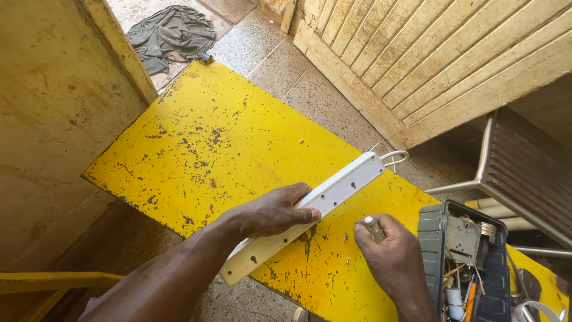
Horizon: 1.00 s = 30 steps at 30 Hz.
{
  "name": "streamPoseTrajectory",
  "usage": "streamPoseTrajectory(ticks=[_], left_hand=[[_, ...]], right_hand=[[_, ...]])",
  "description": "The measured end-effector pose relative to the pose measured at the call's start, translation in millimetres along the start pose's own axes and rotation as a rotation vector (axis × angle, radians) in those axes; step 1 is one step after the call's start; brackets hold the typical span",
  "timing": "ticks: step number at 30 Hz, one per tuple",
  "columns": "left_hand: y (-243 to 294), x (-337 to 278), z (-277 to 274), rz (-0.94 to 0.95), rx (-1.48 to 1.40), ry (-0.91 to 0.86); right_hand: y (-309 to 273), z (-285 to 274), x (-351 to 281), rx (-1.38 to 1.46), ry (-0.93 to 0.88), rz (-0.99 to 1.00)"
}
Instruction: Assembling the internal components and casing of a multi-socket power strip using a screwdriver.
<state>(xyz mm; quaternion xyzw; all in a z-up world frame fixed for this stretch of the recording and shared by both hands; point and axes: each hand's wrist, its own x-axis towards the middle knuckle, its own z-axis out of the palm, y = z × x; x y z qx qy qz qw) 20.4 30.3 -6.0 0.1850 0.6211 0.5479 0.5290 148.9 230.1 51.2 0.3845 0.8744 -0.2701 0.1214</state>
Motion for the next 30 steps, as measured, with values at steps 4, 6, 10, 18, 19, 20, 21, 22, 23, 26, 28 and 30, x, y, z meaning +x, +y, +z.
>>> streamPoseTrajectory(ticks=[4, 6, 10, 18, 19, 20, 21, 22, 23, 26, 28, 30], left_hand=[[8.1, -2.0, 4.9, -0.064, 0.061, 0.045], [16.0, -4.5, 6.8, -0.092, 0.115, 0.057], [10.1, -0.4, 5.4, -0.107, 0.207, 0.078], [11.8, -2.2, 6.7, -0.109, 0.188, 0.094], [10.9, -1.9, 6.5, -0.095, 0.206, 0.098], [12.4, -3.0, 6.7, -0.096, 0.203, 0.100], [14.2, -4.0, 6.7, -0.108, 0.221, 0.108], [16.0, -4.9, 6.8, -0.119, 0.238, 0.117], [12.1, -2.3, 6.1, -0.120, 0.237, 0.118], [5.9, 3.1, 5.8, -0.072, 0.260, 0.119], [8.1, 1.8, 7.1, -0.089, 0.254, 0.124], [12.9, -1.5, 7.6, -0.108, 0.232, 0.116]], right_hand=[[3.7, 11.7, 8.6, 0.183, 0.164, -0.342], [6.2, 18.5, 21.0, 0.161, 0.205, -0.474], [5.5, 27.1, 30.9, 0.171, 0.187, -0.575], [8.9, 36.6, 38.0, 0.148, 0.151, -0.578], [10.2, 38.0, 39.9, 0.133, 0.153, -0.582], [9.2, 37.6, 39.2, 0.132, 0.150, -0.583], [8.0, 37.1, 38.7, 0.149, 0.129, -0.568], [6.9, 36.6, 38.3, 0.166, 0.107, -0.553], [5.8, 34.9, 37.1, 0.166, 0.105, -0.554], [3.8, 30.9, 35.2, 0.183, 0.048, -0.512], [3.7, 31.1, 35.1, 0.224, 0.061, -0.531], [3.0, 30.0, 33.9, 0.241, 0.051, -0.513]])
